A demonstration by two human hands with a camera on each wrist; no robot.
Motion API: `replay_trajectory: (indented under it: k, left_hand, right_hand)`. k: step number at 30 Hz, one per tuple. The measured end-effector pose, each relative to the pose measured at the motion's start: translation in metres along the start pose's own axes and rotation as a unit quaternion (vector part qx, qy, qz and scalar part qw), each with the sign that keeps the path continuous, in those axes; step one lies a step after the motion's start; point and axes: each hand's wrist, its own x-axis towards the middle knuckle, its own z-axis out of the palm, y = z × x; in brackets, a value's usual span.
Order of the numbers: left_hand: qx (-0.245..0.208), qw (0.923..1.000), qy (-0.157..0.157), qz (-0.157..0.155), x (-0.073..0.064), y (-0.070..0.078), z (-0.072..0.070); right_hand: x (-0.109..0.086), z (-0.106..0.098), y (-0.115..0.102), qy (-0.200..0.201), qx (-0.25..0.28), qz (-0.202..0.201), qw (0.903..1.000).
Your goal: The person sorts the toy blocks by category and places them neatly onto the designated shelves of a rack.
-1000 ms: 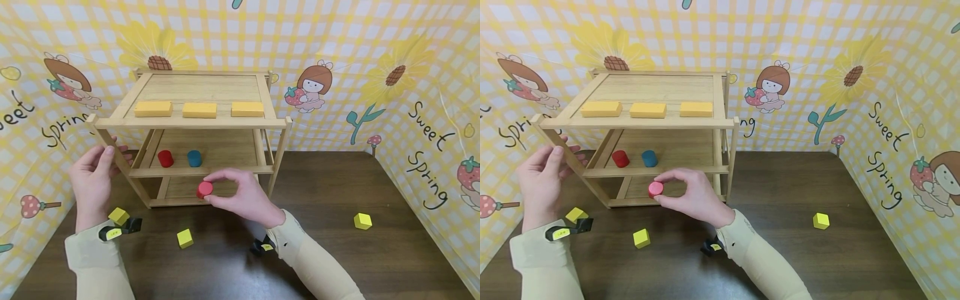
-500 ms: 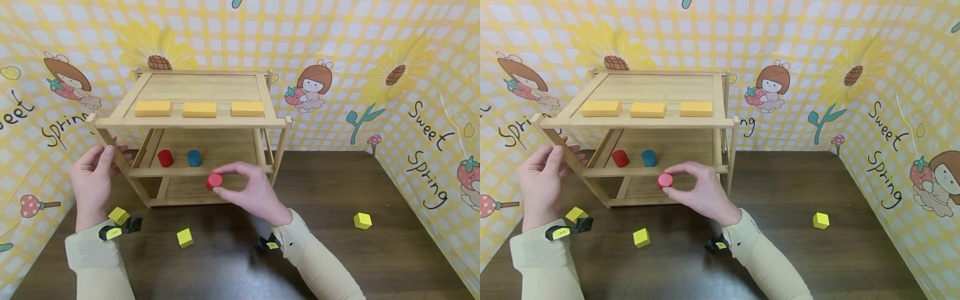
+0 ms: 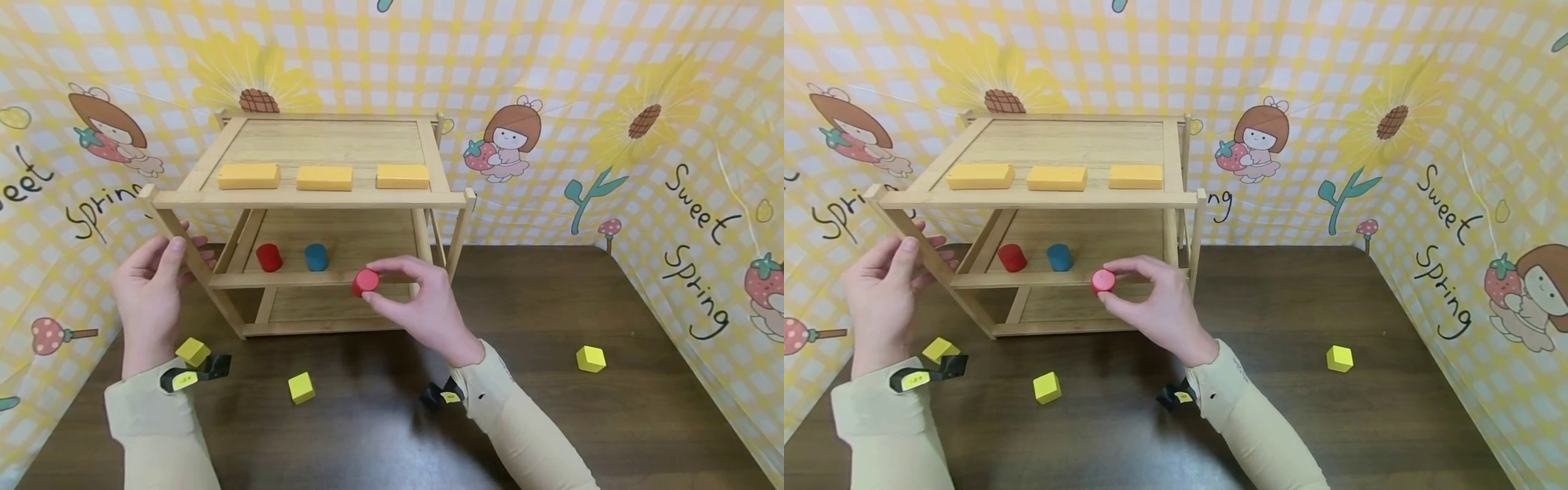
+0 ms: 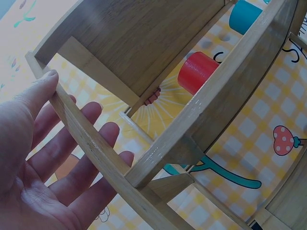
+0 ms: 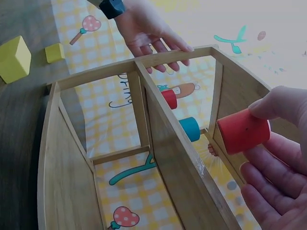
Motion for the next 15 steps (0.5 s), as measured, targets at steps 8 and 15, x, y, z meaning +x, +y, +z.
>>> replay_trajectory:
  k: [8,15]
  left_hand:
    - [0.014,0.9999,0.001,-0.004,0.0,0.0006,-0.0006]
    - [0.009,0.9999,0.002,-0.005,-0.0003,0.0005,-0.0002]
  right_hand:
    - [0.002,-0.0016,0.004,0.023,-0.005,0.019,0.9996]
    - [0.0068,0.0004,0.0077,0.044,-0.018,0.043,0.998]
